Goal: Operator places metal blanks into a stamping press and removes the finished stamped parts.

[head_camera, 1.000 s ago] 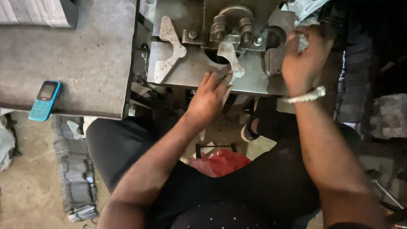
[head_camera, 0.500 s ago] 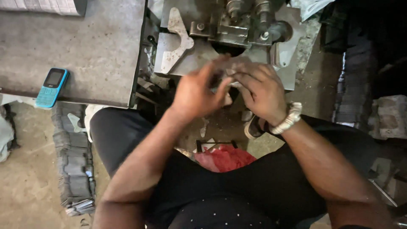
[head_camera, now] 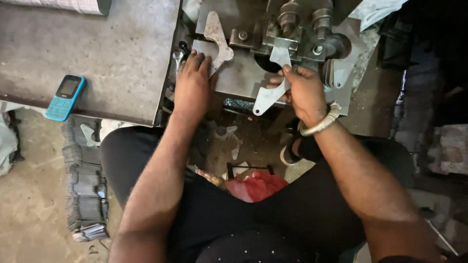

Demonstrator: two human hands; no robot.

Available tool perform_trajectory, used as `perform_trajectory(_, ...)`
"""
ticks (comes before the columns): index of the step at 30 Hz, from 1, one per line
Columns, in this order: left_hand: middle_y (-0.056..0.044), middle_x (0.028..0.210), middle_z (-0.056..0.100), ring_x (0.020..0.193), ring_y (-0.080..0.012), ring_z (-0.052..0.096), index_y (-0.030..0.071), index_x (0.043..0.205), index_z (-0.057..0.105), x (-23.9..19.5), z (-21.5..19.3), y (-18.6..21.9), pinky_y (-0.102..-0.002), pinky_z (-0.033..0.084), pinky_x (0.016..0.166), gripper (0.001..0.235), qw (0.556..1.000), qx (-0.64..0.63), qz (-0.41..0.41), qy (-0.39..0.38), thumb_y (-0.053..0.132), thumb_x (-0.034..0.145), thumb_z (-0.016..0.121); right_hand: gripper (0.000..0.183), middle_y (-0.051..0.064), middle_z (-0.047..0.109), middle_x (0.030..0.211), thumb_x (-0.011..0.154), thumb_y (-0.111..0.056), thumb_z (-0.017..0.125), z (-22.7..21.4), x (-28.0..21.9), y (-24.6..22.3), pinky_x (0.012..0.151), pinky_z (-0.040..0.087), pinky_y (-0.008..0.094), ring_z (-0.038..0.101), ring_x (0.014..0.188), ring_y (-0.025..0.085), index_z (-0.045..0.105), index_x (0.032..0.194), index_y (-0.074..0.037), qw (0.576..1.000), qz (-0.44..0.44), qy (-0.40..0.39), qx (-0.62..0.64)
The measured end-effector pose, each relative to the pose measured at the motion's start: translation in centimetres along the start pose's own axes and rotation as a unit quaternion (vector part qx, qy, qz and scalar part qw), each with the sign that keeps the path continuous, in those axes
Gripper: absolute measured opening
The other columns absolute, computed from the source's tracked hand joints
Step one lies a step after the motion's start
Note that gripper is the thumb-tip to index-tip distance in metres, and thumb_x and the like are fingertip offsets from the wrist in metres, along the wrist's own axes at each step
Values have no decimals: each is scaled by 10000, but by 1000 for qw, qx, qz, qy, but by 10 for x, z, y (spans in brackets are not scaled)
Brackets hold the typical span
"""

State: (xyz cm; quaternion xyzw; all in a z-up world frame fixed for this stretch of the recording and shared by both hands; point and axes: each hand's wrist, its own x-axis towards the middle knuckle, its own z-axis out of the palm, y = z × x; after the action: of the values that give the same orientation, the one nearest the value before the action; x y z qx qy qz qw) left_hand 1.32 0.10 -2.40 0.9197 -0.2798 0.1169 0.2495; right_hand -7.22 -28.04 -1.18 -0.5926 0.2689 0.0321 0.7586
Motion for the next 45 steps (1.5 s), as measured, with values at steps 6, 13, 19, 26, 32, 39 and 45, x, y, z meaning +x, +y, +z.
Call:
perform_trajectory(6, -245, 1373, 605, 1382, -427, 501, -51, 1318, 618, -1, -5, 6, -484, 417, 1155, 436, 999, -50, 1, 3, 87, 917, 723, 205, 101, 784, 951, 1054, -253, 575, 3, -7, -4, 542, 521, 279, 787, 809, 229, 661, 1017, -71, 1000, -2, -25, 7)
perform_trajectory(13, -254, 1365, 590, 1315, -430, 551, -63, 1356, 604, 6, -34, 36, -475, 445, 1139, 445, 997, -66, 30, 21, 28, 923, 654, 198, 80, 763, 942, 1063, -259, 572, 3, -9, 0, 648, 623, 315, 767, 832, 209, 648, 1049, -77, 999, -10, -25, 27)
perform_trajectory(19, -234, 1259, 603, 1181, -449, 560, -9, 1319, 637, -2, -76, 89, -511, 459, 1058, 408, 987, -117, 97, -58, 168, 963, 731, 153, 81, 749, 998, 1062, -208, 586, -9, -25, -7, 736, 622, 314, 756, 869, 193, 643, 1093, -70, 997, -24, -41, 66)
perform_trajectory(26, -199, 1260, 604, 1165, -385, 572, 10, 1352, 626, -7, -12, 111, -462, 495, 1029, 448, 954, -238, 173, -53, 137, 936, 731, 140, 79, 740, 910, 1042, -141, 655, -50, -83, -48, 609, 522, 286, 669, 726, 138, 719, 1092, -28, 918, -151, 137, -340)
perform_trajectory(32, -176, 1182, 610, 1085, -370, 523, -38, 1382, 606, -12, 24, 122, -446, 457, 1033, 460, 974, -107, 199, -21, 142, 967, 687, 128, 20, 721, 886, 1019, -122, 731, -122, -34, -58, 572, 570, 281, 677, 704, 124, 733, 1063, -2, 938, -205, 193, -203)
perform_trajectory(39, -126, 1310, 645, 1087, -322, 524, -46, 1333, 592, -13, 21, 123, -437, 444, 1028, 446, 967, 18, 252, -14, 177, 955, 669, 139, 66, 777, 960, 984, -50, 805, -156, 47, -53, 750, 558, 319, 703, 842, 156, 800, 1115, -3, 839, -377, 177, -350)
perform_trajectory(45, -155, 1276, 602, 1111, -333, 541, -14, 1387, 582, -13, 22, 126, -410, 460, 1039, 496, 978, -65, 198, -7, 182, 950, 708, 87, 117, 790, 996, 920, 16, 784, -138, 30, -56, 956, 540, 461, 718, 930, 275, 791, 983, -43, 659, -507, 215, -511)
